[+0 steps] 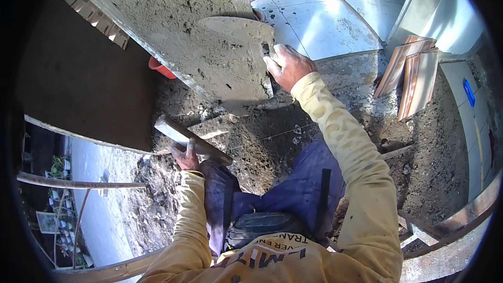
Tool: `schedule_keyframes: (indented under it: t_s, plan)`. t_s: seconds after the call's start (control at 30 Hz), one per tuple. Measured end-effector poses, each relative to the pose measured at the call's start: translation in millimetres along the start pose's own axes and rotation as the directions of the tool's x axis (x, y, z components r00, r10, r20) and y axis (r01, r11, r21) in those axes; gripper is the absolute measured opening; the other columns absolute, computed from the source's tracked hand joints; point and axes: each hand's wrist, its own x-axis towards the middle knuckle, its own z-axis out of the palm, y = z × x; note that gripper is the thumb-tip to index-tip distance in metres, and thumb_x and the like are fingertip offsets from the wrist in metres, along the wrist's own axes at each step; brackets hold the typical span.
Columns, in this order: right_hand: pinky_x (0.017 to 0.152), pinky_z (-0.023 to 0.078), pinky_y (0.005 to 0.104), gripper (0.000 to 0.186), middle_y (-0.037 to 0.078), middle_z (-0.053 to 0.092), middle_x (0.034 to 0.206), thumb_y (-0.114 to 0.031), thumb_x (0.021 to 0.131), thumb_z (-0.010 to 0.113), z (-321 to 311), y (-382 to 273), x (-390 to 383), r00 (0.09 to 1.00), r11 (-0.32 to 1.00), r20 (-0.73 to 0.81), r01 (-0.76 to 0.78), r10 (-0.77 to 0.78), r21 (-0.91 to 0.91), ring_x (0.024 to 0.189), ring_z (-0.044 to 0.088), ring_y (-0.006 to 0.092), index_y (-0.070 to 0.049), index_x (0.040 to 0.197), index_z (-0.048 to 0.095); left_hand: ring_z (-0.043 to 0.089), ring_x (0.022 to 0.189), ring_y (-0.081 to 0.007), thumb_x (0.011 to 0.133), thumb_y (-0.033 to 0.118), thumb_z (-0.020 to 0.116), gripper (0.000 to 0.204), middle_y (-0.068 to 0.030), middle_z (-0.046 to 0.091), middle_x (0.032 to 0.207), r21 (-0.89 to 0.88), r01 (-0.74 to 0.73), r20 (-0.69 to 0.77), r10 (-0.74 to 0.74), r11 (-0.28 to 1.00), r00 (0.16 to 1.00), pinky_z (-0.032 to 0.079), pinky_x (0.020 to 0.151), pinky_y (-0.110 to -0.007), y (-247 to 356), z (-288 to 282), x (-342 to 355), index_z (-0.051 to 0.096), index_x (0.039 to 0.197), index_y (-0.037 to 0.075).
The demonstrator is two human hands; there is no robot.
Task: Apply plaster to a corner of a wall using a trowel and a float.
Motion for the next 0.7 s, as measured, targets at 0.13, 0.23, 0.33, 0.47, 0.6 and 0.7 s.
schedule_keyframes:
  t_s: [0.13,0.23,0.33,0.47,0.6,0.7]
  plan:
    - [0.078,0.051,0.0436,0.032,0.018,0.064,0.102,-0.033,0.089,0.058,27.1,34.2,-13.5,0.991,0.997,0.124,0.057,-0.05,-0.057,0.092,0.063,0.037,-0.006,0.105,0.057,0.053,0.071,-0.0189,0.076,0.03,0.077,0.049,-0.012,0.056,0.083,-0.023,-0.024,0.021,0.025,0.999,0.999,0.046,0.065,-0.034,23.3,10.3,-4.9,0.048,0.1,-0.002]
    - [0.086,0.048,0.0475,0.033,0.016,0.064,0.106,-0.037,0.092,0.051,37.5,58.9,-40.1,0.901,0.961,0.428,0.053,0.07,-0.27,0.099,0.061,0.0355,-0.008,0.107,0.056,0.053,0.073,-0.0185,0.077,0.032,0.077,0.049,-0.0107,0.055,0.084,0.11,-0.07,0.009,0.069,0.991,0.998,0.046,0.067,-0.034,13.3,8.4,-3.0,0.048,0.1,-0.001]
    - [0.086,0.049,0.0456,0.03,0.014,0.064,0.106,-0.035,0.092,0.052,40.4,61.9,-53.4,0.894,0.957,0.445,0.088,0.047,-0.278,0.102,0.061,0.0338,-0.008,0.104,0.053,0.053,0.075,-0.0185,0.077,0.032,0.077,0.052,-0.0108,0.054,0.086,0.04,-0.034,0.046,0.033,0.999,0.998,0.046,0.068,-0.034,17.1,6.3,-5.9,0.047,0.103,-0.001]
    - [0.084,0.05,0.0436,0.028,0.014,0.064,0.106,-0.032,0.09,0.057,29.2,33.9,-31.2,0.968,0.994,0.237,-0.072,0.088,-0.076,0.1,0.061,0.033,-0.007,0.102,0.054,0.053,0.075,-0.018,0.077,0.032,0.077,0.052,-0.0109,0.055,0.087,-0.004,-0.004,0.023,0.004,1.0,1.0,0.046,0.069,-0.033,29.9,10.9,-9.3,0.048,0.104,-0.001]
    - [0.091,0.047,0.0447,0.039,0.02,0.063,0.113,-0.04,0.091,0.054,41.3,40.5,-25.6,0.958,0.985,0.284,0.011,0.039,-0.172,0.105,0.06,0.0373,-0.005,0.108,0.057,0.053,0.077,-0.017,0.078,0.03,0.077,0.051,-0.0108,0.056,0.089,0.039,-0.043,0.022,0.043,0.998,0.999,0.045,0.07,-0.032,17.6,6.7,-6.9,0.048,0.106,-0.001]
    - [0.092,0.047,0.0453,0.039,0.019,0.062,0.116,-0.04,0.092,0.052,69.4,88.0,-60.6,0.906,0.96,0.417,0.047,0.075,-0.275,0.108,0.059,0.0367,-0.005,0.108,0.058,0.053,0.078,-0.0165,0.078,0.029,0.077,0.051,-0.0104,0.056,0.09,-0.064,0.013,0.057,-0.009,0.998,0.998,0.045,0.071,-0.031,23.9,13.0,-11.0,0.048,0.107,-0.001]
